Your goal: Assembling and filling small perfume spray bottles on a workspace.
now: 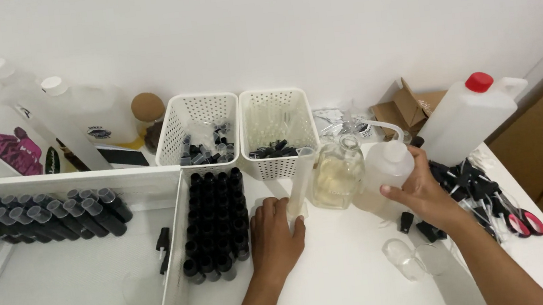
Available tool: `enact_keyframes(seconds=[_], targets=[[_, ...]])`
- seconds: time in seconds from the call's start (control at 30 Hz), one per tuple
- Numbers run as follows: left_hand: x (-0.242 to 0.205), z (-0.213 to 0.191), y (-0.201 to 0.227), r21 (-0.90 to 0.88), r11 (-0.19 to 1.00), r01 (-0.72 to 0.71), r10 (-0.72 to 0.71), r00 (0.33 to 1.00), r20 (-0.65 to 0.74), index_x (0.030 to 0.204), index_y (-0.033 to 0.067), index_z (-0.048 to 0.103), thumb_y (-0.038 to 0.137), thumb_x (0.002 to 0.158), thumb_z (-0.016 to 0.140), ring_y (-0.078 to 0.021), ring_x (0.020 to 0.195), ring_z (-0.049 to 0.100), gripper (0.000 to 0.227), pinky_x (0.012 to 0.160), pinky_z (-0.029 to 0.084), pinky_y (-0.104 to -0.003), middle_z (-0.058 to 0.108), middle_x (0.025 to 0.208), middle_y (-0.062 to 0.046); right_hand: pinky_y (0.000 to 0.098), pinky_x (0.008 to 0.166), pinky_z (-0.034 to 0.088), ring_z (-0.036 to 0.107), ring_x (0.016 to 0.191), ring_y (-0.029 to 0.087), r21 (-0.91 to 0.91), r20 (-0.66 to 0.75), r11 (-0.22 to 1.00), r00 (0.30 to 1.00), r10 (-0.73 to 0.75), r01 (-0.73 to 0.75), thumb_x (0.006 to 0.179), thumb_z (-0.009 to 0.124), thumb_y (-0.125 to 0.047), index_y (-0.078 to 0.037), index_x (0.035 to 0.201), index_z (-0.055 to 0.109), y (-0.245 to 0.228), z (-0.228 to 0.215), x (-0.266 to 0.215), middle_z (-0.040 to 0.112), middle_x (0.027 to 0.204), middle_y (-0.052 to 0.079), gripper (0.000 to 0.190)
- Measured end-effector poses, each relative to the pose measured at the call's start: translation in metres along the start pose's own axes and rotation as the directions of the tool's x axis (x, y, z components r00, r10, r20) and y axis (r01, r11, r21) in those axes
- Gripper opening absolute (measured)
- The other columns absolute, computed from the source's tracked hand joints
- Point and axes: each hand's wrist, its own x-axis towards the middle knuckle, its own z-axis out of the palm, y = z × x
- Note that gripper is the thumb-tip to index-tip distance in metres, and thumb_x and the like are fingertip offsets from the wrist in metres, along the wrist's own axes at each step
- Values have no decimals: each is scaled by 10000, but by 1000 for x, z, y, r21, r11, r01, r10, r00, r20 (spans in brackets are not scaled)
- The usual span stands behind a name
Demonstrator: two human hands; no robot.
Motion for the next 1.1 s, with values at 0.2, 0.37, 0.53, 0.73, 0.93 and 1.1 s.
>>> enact_keyframes(seconds=[0.2,0.37,0.53,0.73,0.93,1.1], targets=[[-2,2,0,23,1000,-17,18,999,-45,1200,95,629,295,870,693,-370,963,565,391,845,457,-517,575,1083,-121,383,1155,355,257,1538,184,-433,55,901,997,51,-22,705,748,-423,-220,1600,-60,-1,-10,-4,210,1678,16,1223],[-1,-10,6,-58,998,25,-22,998,52,1304,46,555,271,916,665,-365,1047,595,461,877,475,-496,575,1180,-145,506,1189,264,343,1478,348,-346,-20,911,970,-244,222,948,547,-285,-100,1565,159,15,-31,-41,386,1566,222,752],[-6,-11,11,-163,987,8,-22,996,-85,1408,43,477,203,892,659,-377,1079,587,570,906,494,-493,583,1274,-146,373,1127,455,565,1376,192,-537,-73,844,996,-46,-1,872,612,-386,-168,1464,493,24,-40,-97,570,1544,-2,642],[-18,-18,18,-229,910,-347,212,862,-461,1364,-31,422,61,986,475,-257,819,545,393,796,479,-403,556,1347,-208,282,897,562,729,1130,69,-695,-83,705,990,114,-140,821,797,-359,-308,1386,643,27,-19,-117,768,1298,-86,588],[-28,-23,34,-132,744,-655,534,702,-471,1373,-3,439,517,1045,444,-358,1084,615,615,898,499,-454,561,1319,-208,315,860,541,696,896,161,-556,-225,824,974,-19,-112,789,790,-346,-223,1444,547,-41,45,-120,774,1255,-6,710],[-27,-16,37,-133,759,-638,550,736,-395,1442,-4,430,445,927,737,-360,1092,662,749,893,553,-474,623,1328,-185,307,857,603,767,986,154,-545,-138,838,984,-115,22,718,853,-400,-277,1415,523,-55,96,-109,787,1225,-20,780]])
